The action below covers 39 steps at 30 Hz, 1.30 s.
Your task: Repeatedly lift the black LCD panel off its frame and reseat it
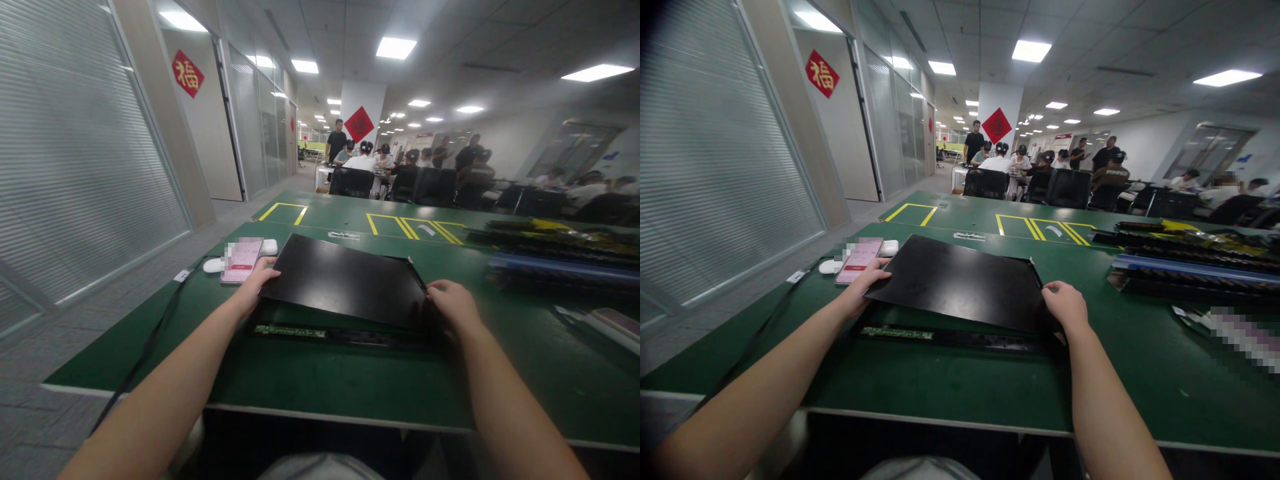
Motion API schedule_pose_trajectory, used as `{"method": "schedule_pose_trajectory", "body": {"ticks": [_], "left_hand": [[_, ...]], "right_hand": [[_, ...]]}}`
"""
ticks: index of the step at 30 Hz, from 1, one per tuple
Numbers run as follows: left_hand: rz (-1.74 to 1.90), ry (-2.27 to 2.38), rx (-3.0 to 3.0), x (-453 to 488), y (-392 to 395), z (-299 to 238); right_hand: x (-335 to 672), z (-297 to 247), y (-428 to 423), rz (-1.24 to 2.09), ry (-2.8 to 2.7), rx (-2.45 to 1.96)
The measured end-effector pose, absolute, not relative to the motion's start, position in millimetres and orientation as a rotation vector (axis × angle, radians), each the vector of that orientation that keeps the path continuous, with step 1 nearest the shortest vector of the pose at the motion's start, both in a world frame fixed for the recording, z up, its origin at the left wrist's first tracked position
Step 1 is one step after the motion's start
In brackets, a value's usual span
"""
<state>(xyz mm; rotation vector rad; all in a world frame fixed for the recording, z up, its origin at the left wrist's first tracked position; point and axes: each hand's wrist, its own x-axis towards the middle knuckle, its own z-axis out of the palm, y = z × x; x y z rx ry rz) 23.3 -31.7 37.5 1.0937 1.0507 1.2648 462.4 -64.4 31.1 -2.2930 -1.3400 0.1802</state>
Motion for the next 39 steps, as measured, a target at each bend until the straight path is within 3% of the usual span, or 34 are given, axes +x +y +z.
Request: {"method": "schedule_pose_trajectory", "body": {"ticks": [39], "left_hand": [[1.169, 0.944, 1.193, 12, -22, 22]], "right_hand": [[459, 34, -66, 0.211, -1.423, -2.343]]}}
